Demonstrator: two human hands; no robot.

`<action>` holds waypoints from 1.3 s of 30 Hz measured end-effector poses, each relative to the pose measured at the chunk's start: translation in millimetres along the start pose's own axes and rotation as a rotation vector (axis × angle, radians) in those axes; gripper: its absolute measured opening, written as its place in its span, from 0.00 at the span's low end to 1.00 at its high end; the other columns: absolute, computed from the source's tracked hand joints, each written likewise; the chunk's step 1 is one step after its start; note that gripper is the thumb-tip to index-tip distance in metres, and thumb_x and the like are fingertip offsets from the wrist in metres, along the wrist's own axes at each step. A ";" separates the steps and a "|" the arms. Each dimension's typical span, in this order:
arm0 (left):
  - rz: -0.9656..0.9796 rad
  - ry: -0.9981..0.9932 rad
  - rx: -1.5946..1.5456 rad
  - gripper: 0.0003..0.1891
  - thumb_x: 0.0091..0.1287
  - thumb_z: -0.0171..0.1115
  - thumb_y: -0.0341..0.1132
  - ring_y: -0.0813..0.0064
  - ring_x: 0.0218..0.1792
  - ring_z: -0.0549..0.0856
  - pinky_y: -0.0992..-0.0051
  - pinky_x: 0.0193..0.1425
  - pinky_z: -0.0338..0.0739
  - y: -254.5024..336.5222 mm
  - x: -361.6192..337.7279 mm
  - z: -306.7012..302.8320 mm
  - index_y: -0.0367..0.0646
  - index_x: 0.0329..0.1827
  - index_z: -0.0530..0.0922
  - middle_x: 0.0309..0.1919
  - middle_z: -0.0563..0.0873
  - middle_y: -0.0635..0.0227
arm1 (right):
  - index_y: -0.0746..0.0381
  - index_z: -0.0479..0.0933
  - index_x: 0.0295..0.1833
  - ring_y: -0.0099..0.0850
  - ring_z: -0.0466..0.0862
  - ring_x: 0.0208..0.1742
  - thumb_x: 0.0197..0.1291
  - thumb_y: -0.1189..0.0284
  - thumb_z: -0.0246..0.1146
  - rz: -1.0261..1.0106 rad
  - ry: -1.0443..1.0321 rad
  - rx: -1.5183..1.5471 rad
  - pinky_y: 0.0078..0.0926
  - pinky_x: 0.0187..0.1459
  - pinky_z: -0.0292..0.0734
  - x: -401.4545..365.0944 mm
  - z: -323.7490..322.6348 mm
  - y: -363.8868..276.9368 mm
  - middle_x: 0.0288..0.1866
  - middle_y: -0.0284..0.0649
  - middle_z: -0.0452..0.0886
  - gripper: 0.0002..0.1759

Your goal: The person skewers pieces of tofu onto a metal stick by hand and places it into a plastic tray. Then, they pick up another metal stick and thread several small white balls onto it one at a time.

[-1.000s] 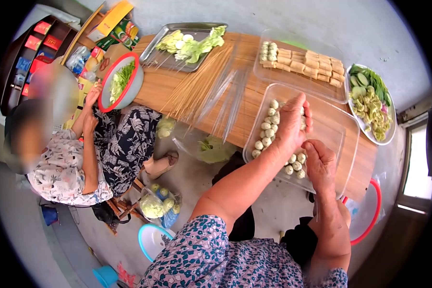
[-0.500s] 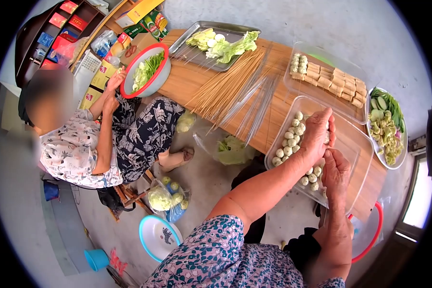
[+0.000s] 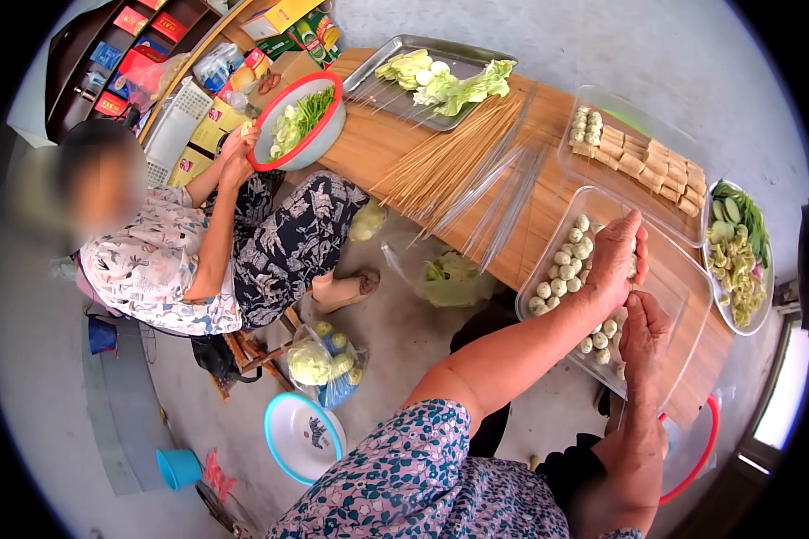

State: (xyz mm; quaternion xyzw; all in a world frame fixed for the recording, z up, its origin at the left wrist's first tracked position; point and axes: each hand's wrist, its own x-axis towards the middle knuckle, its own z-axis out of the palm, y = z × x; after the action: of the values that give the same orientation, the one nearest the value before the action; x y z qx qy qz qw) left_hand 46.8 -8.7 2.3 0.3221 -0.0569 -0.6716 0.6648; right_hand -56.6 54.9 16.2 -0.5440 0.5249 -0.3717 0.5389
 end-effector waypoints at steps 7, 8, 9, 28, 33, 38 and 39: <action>-0.015 -0.051 0.065 0.16 0.67 0.55 0.48 0.80 0.11 0.70 0.79 0.11 0.61 0.0 -3.8 -2.5 0.45 0.29 0.70 0.18 0.72 0.72 | 0.66 0.79 0.41 0.12 0.60 0.15 0.66 0.70 0.56 -0.004 0.018 -0.022 0.14 0.16 0.52 1.3 -2.8 3.5 0.15 0.22 0.63 0.10; -0.021 -0.054 0.069 0.16 0.67 0.55 0.48 0.80 0.11 0.70 0.79 0.11 0.62 -1.4 -3.7 -2.4 0.45 0.29 0.70 0.18 0.72 0.72 | 0.66 0.79 0.41 0.12 0.60 0.14 0.66 0.70 0.56 0.006 0.016 -0.009 0.14 0.16 0.52 1.4 -3.0 3.7 0.15 0.22 0.63 0.11; -0.027 -0.056 0.074 0.16 0.67 0.55 0.48 0.80 0.11 0.70 0.79 0.11 0.62 -1.5 -4.3 -2.1 0.45 0.29 0.70 0.18 0.72 0.72 | 0.66 0.79 0.41 0.12 0.60 0.14 0.66 0.70 0.56 0.006 0.015 -0.008 0.14 0.16 0.52 1.5 -2.8 3.6 0.15 0.22 0.63 0.11; -0.066 -0.263 1.192 0.16 0.66 0.58 0.46 0.77 0.31 0.82 0.79 0.35 0.76 13.2 -6.1 -16.6 0.40 0.43 0.78 0.32 0.84 0.68 | 0.66 0.79 0.34 0.17 0.66 0.16 0.63 0.68 0.57 -0.093 0.341 -0.001 0.21 0.19 0.62 10.6 -61.6 -8.2 0.13 0.31 0.67 0.13; 0.299 -0.691 2.050 0.12 0.59 0.58 0.34 0.55 0.38 0.82 0.64 0.42 0.76 -38.3 -7.2 -28.7 0.45 0.45 0.78 0.33 0.82 0.56 | 0.65 0.79 0.37 0.15 0.65 0.17 0.65 0.67 0.56 -0.055 0.372 0.077 0.18 0.19 0.60 6.1 -76.6 -7.9 0.13 0.27 0.64 0.13; 0.290 -0.851 2.211 0.08 0.57 0.56 0.28 0.51 0.42 0.80 0.57 0.42 0.74 -63.6 -9.4 -43.4 0.41 0.40 0.74 0.39 0.77 0.54 | 0.65 0.78 0.36 0.16 0.65 0.16 0.64 0.67 0.56 -0.045 0.394 0.087 0.19 0.19 0.61 5.6 -78.3 -7.1 0.13 0.28 0.65 0.13; 0.299 -0.836 2.224 0.08 0.57 0.56 0.28 0.51 0.42 0.80 0.57 0.42 0.74 -62.7 -8.3 -44.1 0.41 0.40 0.74 0.39 0.77 0.54 | 0.65 0.78 0.35 0.16 0.65 0.16 0.63 0.67 0.56 -0.056 0.401 0.089 0.18 0.19 0.61 5.3 -77.8 -7.4 0.13 0.27 0.65 0.13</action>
State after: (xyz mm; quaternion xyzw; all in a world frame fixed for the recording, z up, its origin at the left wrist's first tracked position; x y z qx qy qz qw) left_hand 14.8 21.4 -61.1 0.4674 -0.8550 -0.2234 0.0236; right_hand -129.9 33.5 33.7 -0.4492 0.5894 -0.5101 0.4367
